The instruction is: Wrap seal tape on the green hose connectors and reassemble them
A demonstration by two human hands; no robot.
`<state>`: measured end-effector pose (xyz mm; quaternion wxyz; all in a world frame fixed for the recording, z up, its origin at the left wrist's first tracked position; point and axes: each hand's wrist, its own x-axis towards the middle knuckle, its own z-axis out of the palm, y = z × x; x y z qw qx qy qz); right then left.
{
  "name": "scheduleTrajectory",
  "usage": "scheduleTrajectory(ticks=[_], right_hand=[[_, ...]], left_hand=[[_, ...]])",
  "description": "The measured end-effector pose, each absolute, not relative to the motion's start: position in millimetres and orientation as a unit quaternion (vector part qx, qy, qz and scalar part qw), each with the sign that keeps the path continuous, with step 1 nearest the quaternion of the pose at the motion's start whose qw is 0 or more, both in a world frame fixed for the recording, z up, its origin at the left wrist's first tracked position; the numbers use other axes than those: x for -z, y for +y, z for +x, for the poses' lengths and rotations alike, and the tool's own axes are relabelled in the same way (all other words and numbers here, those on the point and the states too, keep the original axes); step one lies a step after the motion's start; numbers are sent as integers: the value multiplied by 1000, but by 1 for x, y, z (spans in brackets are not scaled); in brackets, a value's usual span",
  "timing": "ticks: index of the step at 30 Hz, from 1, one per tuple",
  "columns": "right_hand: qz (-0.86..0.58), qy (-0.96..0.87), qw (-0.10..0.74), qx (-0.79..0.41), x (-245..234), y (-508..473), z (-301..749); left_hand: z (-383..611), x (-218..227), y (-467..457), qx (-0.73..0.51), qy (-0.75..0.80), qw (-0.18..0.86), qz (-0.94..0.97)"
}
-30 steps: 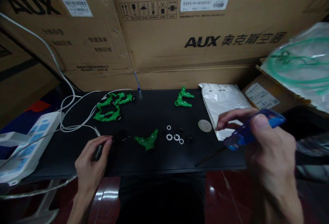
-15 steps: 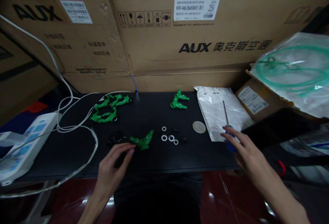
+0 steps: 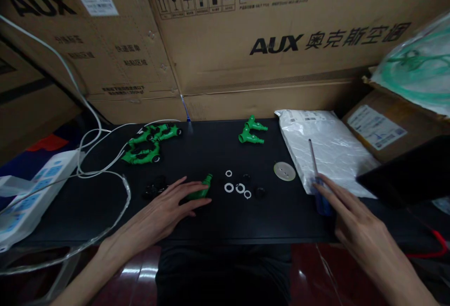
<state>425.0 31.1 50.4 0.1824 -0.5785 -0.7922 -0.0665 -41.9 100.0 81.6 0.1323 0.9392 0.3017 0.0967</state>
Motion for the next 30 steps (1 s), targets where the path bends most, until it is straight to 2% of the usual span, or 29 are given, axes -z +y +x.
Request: scheduleTrajectory(ticks=[3,6,9,12,16,21,30], right_hand=[[-620,-738,237,120,-61,24,392],[-501,-815,270,110,-64,32,337],[-404,-881,226,96,-58,55,279],[-398,-895,165,111,-52,81,242],[-387,-910,126,85,-50,102,229],[-393,-911,120,39,-52,103,236],[-426,-894,120,67,-54,95,251]], left_hand=[[-38,-77,102,-95,297,137,940],[-29,-73,105,-96,294,118,944],[-19,-69,109,-115,309,96,939],[-16,-62,112,-152,338,79,925],[-17,-56,112,-187,402,78,893],[-17,-56,111,-205,410,97,883],[-17,-54,110,-198,369,114,901]])
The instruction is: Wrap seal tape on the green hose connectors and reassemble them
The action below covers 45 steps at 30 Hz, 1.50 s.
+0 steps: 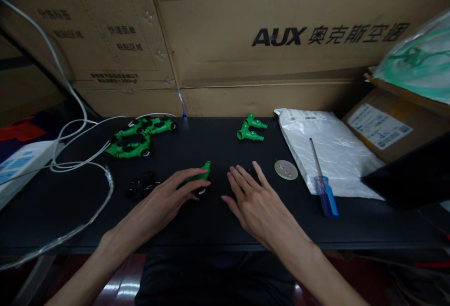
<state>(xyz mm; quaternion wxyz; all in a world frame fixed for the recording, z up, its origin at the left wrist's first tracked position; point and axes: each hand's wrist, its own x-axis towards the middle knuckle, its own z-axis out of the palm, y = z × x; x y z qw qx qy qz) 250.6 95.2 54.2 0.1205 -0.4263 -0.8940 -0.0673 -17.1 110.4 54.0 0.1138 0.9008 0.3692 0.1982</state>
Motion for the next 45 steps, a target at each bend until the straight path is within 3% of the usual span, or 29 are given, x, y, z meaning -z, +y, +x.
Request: scheduleTrajectory(ticks=[7,14,17,23,32,40,45], right_hand=[[-402,-886,228,-21,-78,105,244],[-331,-825,326,-322,-108,156,225],[-325,-789,352,-385,-114,171,219],[-345,-760,376,-403,-99,173,216],[-368,-708,405,-447,-85,169,209],[-385,-671,419,-476,-84,168,205],[-379,-693,410,-457,-84,167,202]], left_hand=[[-13,-67,116,-260,326,179,891],[-2,-92,155,-386,284,266,836],[-1,-90,163,-434,300,293,797],[-4,-85,161,-451,336,344,752],[-1,-79,162,-446,379,279,761],[-7,-89,156,-464,410,132,774],[-9,-89,154,-443,377,186,792]])
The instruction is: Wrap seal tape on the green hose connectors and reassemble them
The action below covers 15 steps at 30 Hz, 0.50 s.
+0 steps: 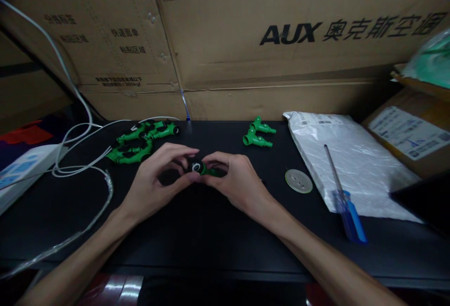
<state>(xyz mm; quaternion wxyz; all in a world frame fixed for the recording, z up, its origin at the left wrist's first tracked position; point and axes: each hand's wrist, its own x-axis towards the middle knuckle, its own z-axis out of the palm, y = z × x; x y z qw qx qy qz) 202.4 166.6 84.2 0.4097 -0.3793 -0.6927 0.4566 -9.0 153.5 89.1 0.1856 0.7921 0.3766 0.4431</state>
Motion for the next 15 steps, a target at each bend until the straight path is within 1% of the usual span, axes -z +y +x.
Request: scheduleTrajectory(ticks=[3,7,11,15], right_hand=[[-369,-698,410,-458,-83,170,204],[-371,-710,394,-451,-83,171,206],[-385,-735,370,-417,-84,168,206],[-391,-748,365,-393,-83,168,206]], left_hand=[[-10,-88,154,-409,335,188,828],[-11,-87,156,-402,330,186,834],[-9,-84,158,-392,365,200,820],[-8,-83,157,-368,406,177,817]])
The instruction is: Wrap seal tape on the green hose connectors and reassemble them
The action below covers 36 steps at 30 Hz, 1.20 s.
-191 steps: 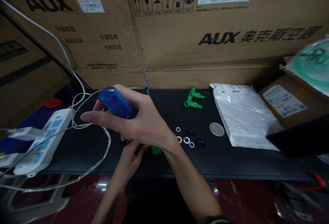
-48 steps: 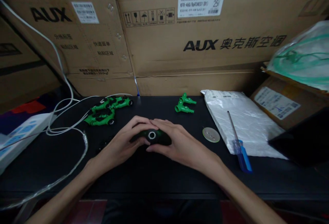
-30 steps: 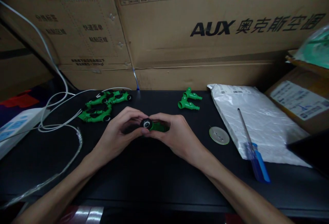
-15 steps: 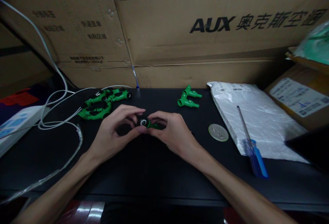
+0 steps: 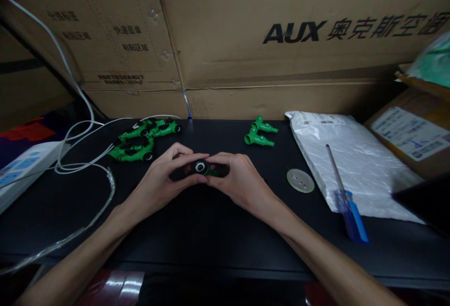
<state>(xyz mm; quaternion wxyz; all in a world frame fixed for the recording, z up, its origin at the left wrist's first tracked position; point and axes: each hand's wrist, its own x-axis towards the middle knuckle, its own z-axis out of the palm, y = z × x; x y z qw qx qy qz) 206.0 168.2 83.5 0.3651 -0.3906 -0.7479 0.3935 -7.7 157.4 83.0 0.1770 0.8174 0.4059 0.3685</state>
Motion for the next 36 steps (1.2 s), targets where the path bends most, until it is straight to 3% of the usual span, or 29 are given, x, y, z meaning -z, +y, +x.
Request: scheduleTrajectory(ticks=[7,12,17,27,31,36], right_hand=[[-416,-722,382,-399,-76,173,208],[-415,-721,384,-400,-76,173,206],[-419,-723,386,-390,-74,173,206],[-395,-780,377,-304,-74,171,203],[-372,-832,347,-221,-79,166,200],[-288,-918,243,-127,-76,153,199]], left_hand=[[-14,-91,154,-481,410,94,769],[-11,-89,152,-404,352,162,829],[-13,-88,153,-418,390,118,812],[-14,-83,156,-413,314,105,848],[-16,-90,154,-461,324,63,824],[-18,-93,145,-494,358,27,792]])
